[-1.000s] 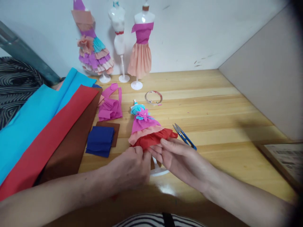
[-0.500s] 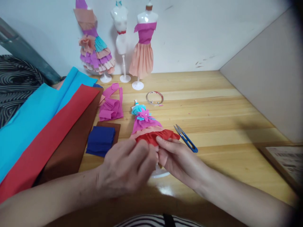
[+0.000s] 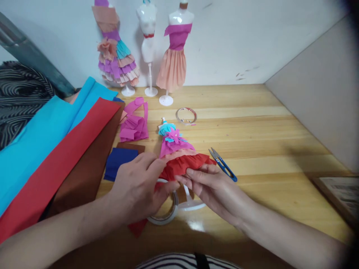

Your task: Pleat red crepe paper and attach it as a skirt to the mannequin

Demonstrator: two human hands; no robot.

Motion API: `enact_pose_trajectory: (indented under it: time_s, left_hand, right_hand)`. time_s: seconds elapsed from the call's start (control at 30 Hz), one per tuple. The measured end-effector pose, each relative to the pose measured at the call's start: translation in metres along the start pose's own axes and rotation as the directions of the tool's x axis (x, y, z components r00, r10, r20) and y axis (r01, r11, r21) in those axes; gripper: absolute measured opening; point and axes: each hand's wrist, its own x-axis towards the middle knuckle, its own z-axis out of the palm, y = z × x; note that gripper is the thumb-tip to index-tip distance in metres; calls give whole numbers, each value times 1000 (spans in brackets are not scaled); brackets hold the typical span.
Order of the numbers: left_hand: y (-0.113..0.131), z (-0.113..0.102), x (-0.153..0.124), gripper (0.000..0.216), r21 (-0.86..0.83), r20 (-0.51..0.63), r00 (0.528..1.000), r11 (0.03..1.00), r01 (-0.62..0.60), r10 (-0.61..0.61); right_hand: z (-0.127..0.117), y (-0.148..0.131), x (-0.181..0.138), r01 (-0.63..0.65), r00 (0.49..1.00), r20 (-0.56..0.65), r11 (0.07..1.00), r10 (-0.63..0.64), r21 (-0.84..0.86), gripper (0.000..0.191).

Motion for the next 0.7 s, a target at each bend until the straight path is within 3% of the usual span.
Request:
enact_pose_trajectory:
  time_s: [0.17,0.27,0.4,0.5,0.7]
  left_hand:
    - [10,10,5,17,279,-60,993,956,-86,106]
    - [13,15,8,9,291,-129,972,945,-152,197]
    - [15,16,8,26,244,-183,930,931,-271,319]
    - [15,16,5,25,233,-184,902,909,-346,391]
    - [14,18,4,18,267,-173,927,922,-280,332]
  right_hand:
    - [1,1,-3,1,1000,4,993,-1,-122,19]
    - [1,0,-4,2,1000,26,995,1,-104,22]
    - [1,-2,-1,5,1000,-15,1000,-5,18,25]
    - [2,-4,2,-4,999,-37,999,6,49,25]
    - [9,-7,-2,4,1000,-9,997,-4,83,21]
